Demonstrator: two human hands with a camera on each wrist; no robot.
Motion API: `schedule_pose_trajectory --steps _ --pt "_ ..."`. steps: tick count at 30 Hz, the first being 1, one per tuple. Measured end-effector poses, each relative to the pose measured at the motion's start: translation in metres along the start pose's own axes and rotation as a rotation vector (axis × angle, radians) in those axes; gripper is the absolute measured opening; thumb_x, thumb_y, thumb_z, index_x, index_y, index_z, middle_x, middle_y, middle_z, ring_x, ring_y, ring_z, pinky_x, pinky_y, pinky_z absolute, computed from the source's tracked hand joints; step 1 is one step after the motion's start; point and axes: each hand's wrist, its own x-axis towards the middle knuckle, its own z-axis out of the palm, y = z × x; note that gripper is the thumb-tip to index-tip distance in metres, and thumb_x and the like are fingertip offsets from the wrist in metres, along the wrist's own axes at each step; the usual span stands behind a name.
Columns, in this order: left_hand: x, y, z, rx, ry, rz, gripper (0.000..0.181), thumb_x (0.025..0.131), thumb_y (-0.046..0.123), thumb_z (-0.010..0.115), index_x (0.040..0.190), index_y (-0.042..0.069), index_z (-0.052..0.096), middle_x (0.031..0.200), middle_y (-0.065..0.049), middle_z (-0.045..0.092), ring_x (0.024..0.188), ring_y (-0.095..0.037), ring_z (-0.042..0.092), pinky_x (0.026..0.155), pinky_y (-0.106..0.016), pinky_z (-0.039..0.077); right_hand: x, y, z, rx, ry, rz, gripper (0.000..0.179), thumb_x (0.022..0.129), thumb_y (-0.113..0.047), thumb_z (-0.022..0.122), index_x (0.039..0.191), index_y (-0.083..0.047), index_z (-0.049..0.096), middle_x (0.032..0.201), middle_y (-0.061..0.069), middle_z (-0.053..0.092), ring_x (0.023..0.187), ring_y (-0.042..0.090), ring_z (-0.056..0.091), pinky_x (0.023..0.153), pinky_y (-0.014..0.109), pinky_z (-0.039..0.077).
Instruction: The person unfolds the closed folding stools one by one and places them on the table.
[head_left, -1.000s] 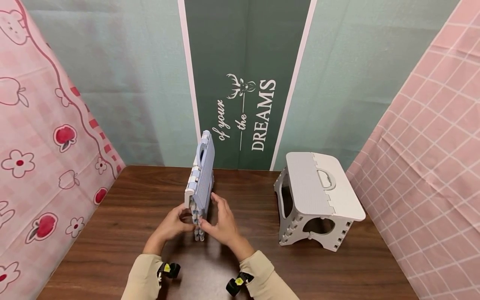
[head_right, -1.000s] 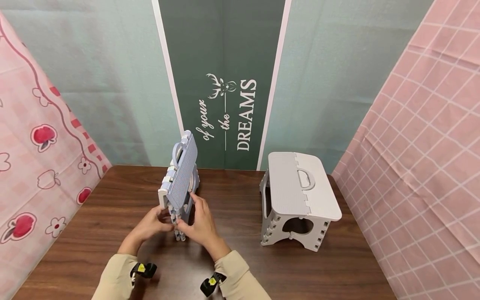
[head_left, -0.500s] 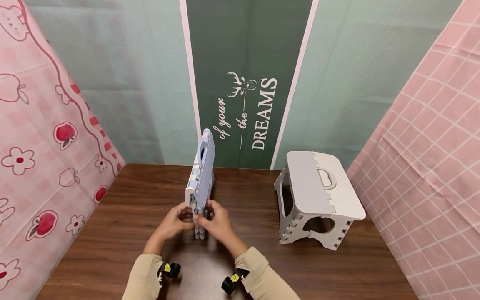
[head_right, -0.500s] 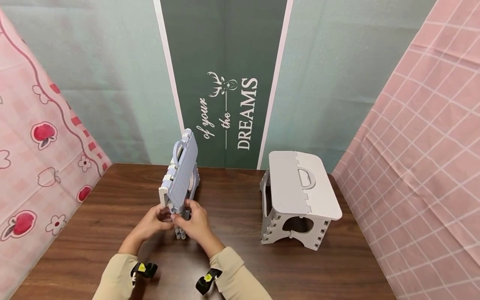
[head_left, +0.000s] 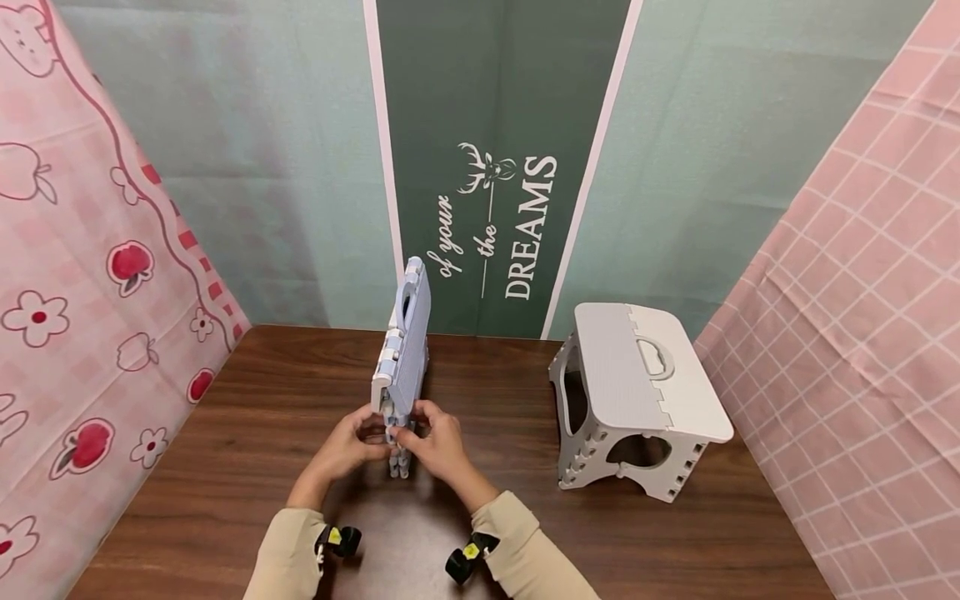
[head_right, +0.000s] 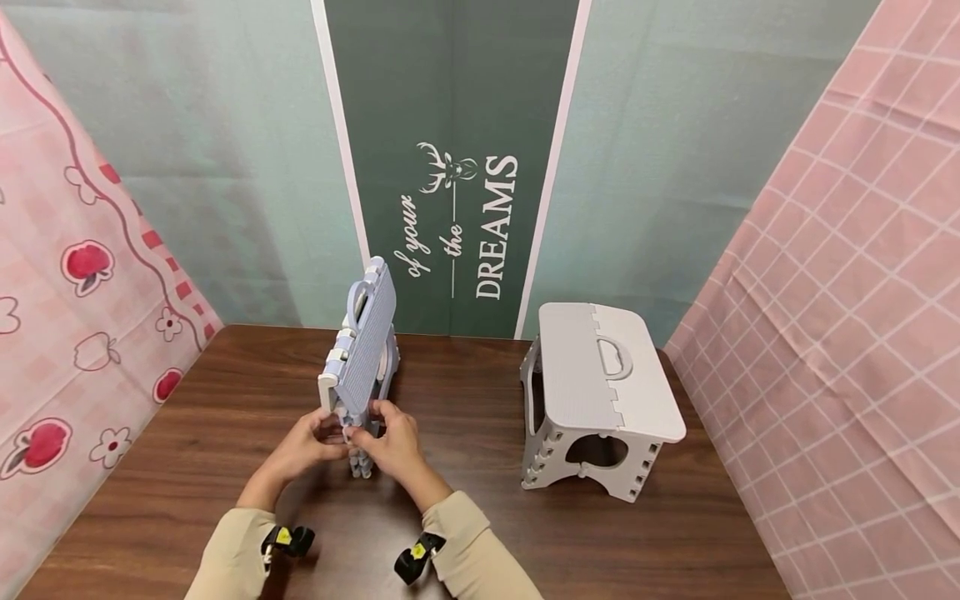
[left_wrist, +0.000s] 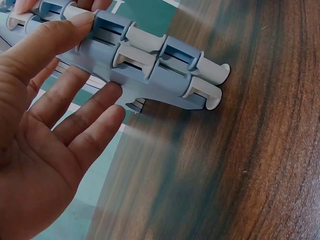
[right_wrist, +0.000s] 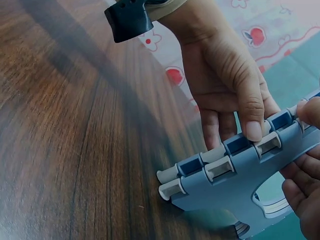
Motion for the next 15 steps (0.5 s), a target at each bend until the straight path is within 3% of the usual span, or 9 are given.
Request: schedule_pose_trajectory --steps 6,15 --pt "-0.0005 -0.0022 -0.0003 -0.004 -0.006 0.026 0.049 0.072 -0.012 0.071 0.115 -0.013 0.048 0.102 -0.023 0.062 0.092 -0.019 0.062 0.081 -0.037 0.049 -0.0007 0.0020 0.0003 -0.071 0.027 -0.034 0.031 0.075 -0.020 0.076 0.094 0.000 0.065 0.089 0.010 0.066 0.078 0.031 0.063 0.068 0.040 0.051" --pt "0.0004 -0.0010 -0.0002 -0.029 -0.019 -0.014 0.052 0.073 -0.012 0.071 0.119 -0.013 0.047 0.105 -0.026 0.059 0.095 -0.023 0.061 0.083 -0.037 0.048 -0.0004 0.0031 -0.0010 -0.103 0.031 -0.060 0.030 0.075 -0.021 0.075 0.093 0.000 0.065 0.088 0.009 0.065 0.078 0.029 0.062 0.067 0.040 0.050"
